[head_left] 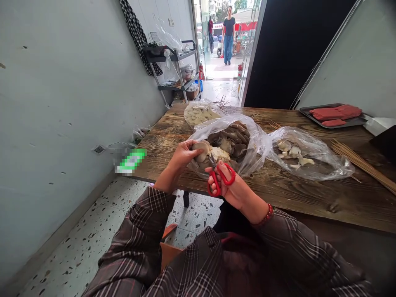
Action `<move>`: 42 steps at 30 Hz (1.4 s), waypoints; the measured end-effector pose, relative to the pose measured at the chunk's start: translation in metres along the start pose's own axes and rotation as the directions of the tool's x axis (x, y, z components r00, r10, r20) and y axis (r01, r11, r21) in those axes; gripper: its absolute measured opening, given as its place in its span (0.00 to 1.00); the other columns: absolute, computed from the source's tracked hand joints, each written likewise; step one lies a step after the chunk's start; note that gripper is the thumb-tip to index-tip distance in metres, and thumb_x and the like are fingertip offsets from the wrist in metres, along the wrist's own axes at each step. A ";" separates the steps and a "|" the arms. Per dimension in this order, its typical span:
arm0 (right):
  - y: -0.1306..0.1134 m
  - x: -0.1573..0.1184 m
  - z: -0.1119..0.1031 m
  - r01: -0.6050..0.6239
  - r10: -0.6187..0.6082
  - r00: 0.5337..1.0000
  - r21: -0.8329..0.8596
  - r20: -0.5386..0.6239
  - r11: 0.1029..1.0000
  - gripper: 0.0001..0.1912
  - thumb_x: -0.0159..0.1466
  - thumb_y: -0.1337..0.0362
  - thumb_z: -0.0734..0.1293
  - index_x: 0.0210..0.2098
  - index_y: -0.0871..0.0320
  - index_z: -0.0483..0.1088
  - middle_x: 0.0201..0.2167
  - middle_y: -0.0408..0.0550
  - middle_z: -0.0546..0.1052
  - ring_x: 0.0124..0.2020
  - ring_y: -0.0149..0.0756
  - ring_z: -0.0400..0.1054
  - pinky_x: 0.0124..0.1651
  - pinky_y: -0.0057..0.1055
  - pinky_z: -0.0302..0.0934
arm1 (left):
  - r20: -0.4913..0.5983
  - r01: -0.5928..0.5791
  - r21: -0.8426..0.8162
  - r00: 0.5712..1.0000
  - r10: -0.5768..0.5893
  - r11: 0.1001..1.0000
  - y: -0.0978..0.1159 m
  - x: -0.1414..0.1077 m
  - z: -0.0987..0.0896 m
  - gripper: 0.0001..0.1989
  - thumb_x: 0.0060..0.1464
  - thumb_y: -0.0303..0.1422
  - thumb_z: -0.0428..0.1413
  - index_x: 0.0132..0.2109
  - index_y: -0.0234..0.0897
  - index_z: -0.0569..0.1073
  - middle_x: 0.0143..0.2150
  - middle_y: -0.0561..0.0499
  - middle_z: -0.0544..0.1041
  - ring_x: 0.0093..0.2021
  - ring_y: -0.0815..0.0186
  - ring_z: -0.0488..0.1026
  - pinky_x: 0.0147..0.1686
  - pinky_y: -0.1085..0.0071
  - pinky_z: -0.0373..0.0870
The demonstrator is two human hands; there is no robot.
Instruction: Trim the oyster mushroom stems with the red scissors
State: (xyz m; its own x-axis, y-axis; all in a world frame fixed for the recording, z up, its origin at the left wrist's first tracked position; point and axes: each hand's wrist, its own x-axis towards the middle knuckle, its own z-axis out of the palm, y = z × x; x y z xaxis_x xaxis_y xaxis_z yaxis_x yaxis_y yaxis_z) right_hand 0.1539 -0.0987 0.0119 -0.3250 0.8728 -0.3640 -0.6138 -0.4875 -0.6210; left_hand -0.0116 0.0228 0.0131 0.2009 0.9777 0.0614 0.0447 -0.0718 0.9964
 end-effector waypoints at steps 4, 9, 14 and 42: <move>-0.003 0.000 0.002 -0.006 0.007 1.000 0.007 -0.014 1.000 0.24 0.72 0.47 0.61 0.39 0.63 0.74 0.22 0.44 0.75 0.18 0.26 0.67 0.22 0.23 0.64 | -0.001 0.015 -0.025 1.000 -0.015 1.000 0.006 -0.005 0.004 0.17 0.35 0.37 0.72 0.32 0.33 0.77 0.28 0.53 0.77 0.27 0.70 0.69 0.28 0.74 0.65; -0.003 0.004 0.007 0.014 -0.015 0.999 -0.003 -0.046 1.000 0.22 0.74 0.50 0.59 0.39 0.62 0.73 0.21 0.44 0.74 0.18 0.26 0.66 0.23 0.23 0.65 | -0.002 0.016 -0.004 1.000 -0.016 1.000 0.012 -0.011 0.007 0.17 0.35 0.38 0.72 0.31 0.33 0.77 0.27 0.52 0.77 0.26 0.70 0.68 0.28 0.73 0.64; 0.005 0.004 0.011 0.087 -0.087 0.991 0.001 -0.101 0.996 0.20 0.69 0.48 0.66 0.36 0.61 0.72 0.20 0.41 0.73 0.17 0.24 0.63 0.20 0.21 0.61 | -0.028 0.005 -0.021 1.000 -0.006 1.000 0.007 -0.009 0.006 0.17 0.34 0.37 0.72 0.30 0.33 0.76 0.26 0.53 0.76 0.26 0.71 0.68 0.28 0.74 0.64; -0.075 -0.039 -0.065 0.587 -0.728 0.684 -0.634 0.056 0.503 0.33 0.51 0.55 0.79 0.55 0.52 0.69 0.36 0.43 0.78 0.36 0.35 0.73 0.43 0.36 0.69 | 0.388 -0.191 0.154 0.914 0.118 0.969 0.047 -0.040 0.067 0.28 0.46 0.27 0.65 0.56 0.37 0.74 0.38 0.52 0.77 0.36 0.68 0.71 0.36 0.72 0.67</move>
State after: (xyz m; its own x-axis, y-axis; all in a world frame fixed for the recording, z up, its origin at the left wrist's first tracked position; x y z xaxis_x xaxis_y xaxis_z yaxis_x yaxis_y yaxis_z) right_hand 0.2592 -0.0980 0.0275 0.1838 0.9527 0.2419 -0.0431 0.2537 -0.9663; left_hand 0.0481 -0.0331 0.0536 0.5686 0.8085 0.1514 0.1558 -0.2866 0.9453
